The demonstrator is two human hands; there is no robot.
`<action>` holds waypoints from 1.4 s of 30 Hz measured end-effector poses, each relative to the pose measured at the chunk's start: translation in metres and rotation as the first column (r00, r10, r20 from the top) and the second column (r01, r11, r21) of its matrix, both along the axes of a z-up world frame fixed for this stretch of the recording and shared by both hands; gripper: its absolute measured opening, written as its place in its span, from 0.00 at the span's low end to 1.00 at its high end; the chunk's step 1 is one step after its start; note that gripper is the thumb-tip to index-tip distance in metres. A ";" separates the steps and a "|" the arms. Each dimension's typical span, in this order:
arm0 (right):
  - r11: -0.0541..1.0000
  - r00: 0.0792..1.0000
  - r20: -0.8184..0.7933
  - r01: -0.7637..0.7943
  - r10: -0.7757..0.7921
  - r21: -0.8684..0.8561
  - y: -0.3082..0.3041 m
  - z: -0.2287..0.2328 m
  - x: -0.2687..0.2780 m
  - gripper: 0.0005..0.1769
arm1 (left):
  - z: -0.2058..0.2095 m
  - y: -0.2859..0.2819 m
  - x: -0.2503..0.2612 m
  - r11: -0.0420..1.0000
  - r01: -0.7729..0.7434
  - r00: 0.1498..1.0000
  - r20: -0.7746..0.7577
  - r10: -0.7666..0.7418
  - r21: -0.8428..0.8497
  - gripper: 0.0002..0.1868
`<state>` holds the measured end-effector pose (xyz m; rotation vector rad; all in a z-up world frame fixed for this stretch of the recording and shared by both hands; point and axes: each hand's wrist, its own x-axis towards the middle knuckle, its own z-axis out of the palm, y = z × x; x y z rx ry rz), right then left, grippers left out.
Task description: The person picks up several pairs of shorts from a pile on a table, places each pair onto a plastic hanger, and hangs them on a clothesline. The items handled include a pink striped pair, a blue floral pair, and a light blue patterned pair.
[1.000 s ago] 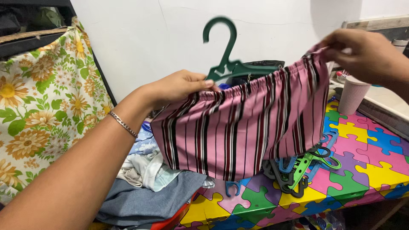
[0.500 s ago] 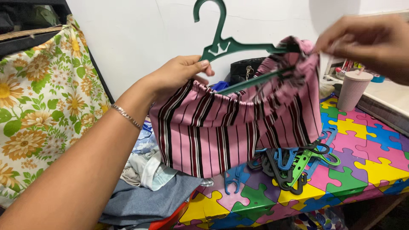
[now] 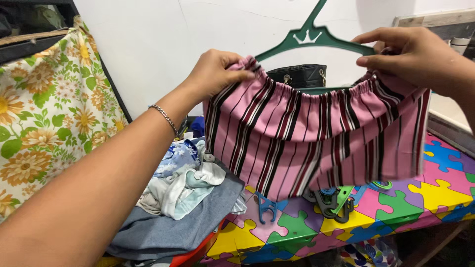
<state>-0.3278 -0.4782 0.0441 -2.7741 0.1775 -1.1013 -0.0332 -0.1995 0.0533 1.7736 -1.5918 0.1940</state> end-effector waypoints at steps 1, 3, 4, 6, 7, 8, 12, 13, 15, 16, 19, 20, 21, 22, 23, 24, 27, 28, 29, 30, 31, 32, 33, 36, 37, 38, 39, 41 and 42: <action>0.999 0.999 0.006 0.046 -0.046 0.014 -0.003 0.000 0.001 0.23 | -0.003 -0.001 0.002 0.998 0.047 0.993 -0.108 -0.051 -0.038 0.16; 0.989 0.995 -0.014 0.103 -0.103 0.103 -0.008 0.001 -0.002 0.22 | -0.005 -0.001 0.006 0.993 0.095 0.962 -0.248 -0.110 -0.074 0.17; 0.977 0.993 -0.040 0.116 -0.110 0.178 -0.011 0.002 -0.006 0.22 | -0.005 0.000 0.008 0.993 0.101 0.952 -0.282 -0.116 -0.066 0.18; 0.971 0.992 -0.069 0.116 -0.104 0.210 -0.018 0.003 -0.009 0.21 | -0.003 -0.002 0.010 0.987 0.129 0.937 -0.315 -0.153 -0.096 0.19; 0.980 0.993 -0.073 0.103 -0.092 0.169 -0.024 0.006 -0.011 0.20 | -0.002 -0.003 0.009 0.979 0.151 0.932 -0.312 -0.186 -0.134 0.19; 0.988 0.994 -0.077 0.089 -0.080 0.129 -0.029 0.007 -0.013 0.19 | -0.001 -0.003 0.009 0.970 0.172 0.926 -0.308 -0.218 -0.169 0.19; 0.973 0.993 -0.047 0.115 -0.108 0.201 -0.037 0.005 -0.022 0.19 | 0.011 0.014 0.016 0.975 0.140 0.915 -0.355 -0.195 -0.174 0.20; 0.956 0.998 -0.039 0.060 -0.051 0.286 -0.033 0.003 -0.025 0.18 | 0.010 0.012 0.016 0.987 0.122 0.930 -0.336 -0.151 -0.106 0.20; 0.927 1.000 -0.013 0.001 0.004 0.375 -0.019 0.007 -0.028 0.16 | 0.009 0.008 0.017 0.994 0.105 0.968 -0.229 -0.108 -0.024 0.21; 0.924 1.000 -0.003 -0.002 0.003 0.383 -0.011 0.010 -0.027 0.16 | 0.008 0.006 0.015 0.994 0.107 0.984 -0.144 -0.107 -0.008 0.22; 0.940 1.000 0.014 -0.021 0.017 0.341 0.015 0.018 -0.020 0.17 | 0.005 0.003 0.000 0.978 0.137 0.985 0.129 -0.117 -0.157 0.21; 0.949 0.999 0.017 -0.031 0.027 0.315 0.024 0.021 -0.017 0.17 | 0.003 0.005 -0.010 0.959 0.161 0.969 0.223 -0.108 -0.234 0.21; 0.951 0.999 0.017 -0.054 0.051 0.304 0.034 0.023 -0.013 0.17 | 0.003 0.011 -0.020 0.978 0.087 0.978 0.202 -0.048 -0.191 0.20; 0.953 0.997 0.016 -0.081 0.080 0.293 0.045 0.024 -0.007 0.17 | 0.003 0.022 -0.030 0.989 0.010 0.983 0.183 0.016 -0.144 0.19; 0.953 0.994 0.014 -0.108 0.109 0.282 0.055 0.027 -0.003 0.18 | 0.002 0.033 -0.039 0.993 -0.066 0.983 0.166 0.081 -0.095 0.19; 0.923 0.995 -0.002 -0.094 0.102 0.373 0.063 0.033 -0.001 0.17 | 0.002 0.049 -0.045 0.989 -0.070 0.977 0.192 0.094 -0.128 0.18; 0.800 0.989 -0.022 -0.106 0.148 0.591 0.085 0.049 0.011 0.18 | 0.004 0.106 -0.049 0.976 -0.109 0.973 0.182 0.144 -0.189 0.16; 0.759 0.981 -0.001 -0.151 0.196 0.633 0.091 0.051 0.020 0.17 | 0.004 0.128 -0.049 0.972 -0.138 0.979 0.123 0.163 -0.188 0.16; 0.710 0.969 0.024 -0.198 0.248 0.676 0.098 0.050 0.029 0.17 | 0.004 0.149 -0.048 0.968 -0.167 0.981 0.063 0.181 -0.186 0.16; 0.655 0.951 0.039 -0.242 0.308 0.716 0.105 0.046 0.039 0.17 | 0.005 0.170 -0.047 0.967 -0.150 0.980 0.102 0.174 -0.208 0.15; 0.598 0.931 0.055 -0.276 0.361 0.753 0.112 0.040 0.049 0.17 | 0.007 0.191 -0.046 0.965 -0.131 0.976 0.142 0.166 -0.227 0.15; 0.530 0.905 0.068 -0.305 0.419 0.791 0.123 0.031 0.058 0.16 | 0.008 0.213 -0.046 0.964 -0.113 0.970 0.184 0.160 -0.240 0.15; 0.468 0.880 0.083 -0.326 0.467 0.822 0.133 0.025 0.067 0.16 | 0.007 0.234 -0.047 0.959 -0.156 0.967 0.164 0.198 -0.239 0.15; 0.310 0.799 0.122 -0.363 0.588 0.879 0.171 0.006 0.100 0.15 | 0.004 0.302 -0.054 0.923 -0.312 0.932 0.117 0.343 -0.225 0.16; 0.268 0.771 0.132 -0.369 0.623 0.890 0.187 0.000 0.106 0.15 | 0.001 0.324 -0.058 0.900 -0.377 0.907 0.110 0.407 -0.220 0.17; 0.225 0.741 0.143 -0.373 0.656 0.900 0.204 -0.008 0.113 0.15 | -0.001 0.347 -0.063 0.870 -0.443 0.876 0.105 0.471 -0.217 0.17; 0.194 0.708 0.153 -0.385 0.690 0.902 0.220 -0.015 0.121 0.14 | -0.004 0.369 -0.067 0.856 -0.471 0.864 0.088 0.496 -0.213 0.17; 0.133 0.634 0.169 -0.400 0.755 0.907 0.253 -0.022 0.151 0.14 | -0.010 0.411 -0.079 0.821 -0.532 0.834 0.044 0.551 -0.207 0.18; 0.109 0.596 0.168 -0.400 0.785 0.910 0.268 -0.029 0.161 0.14 | -0.013 0.431 -0.089 0.793 -0.580 0.805 0.019 0.593 -0.188 0.18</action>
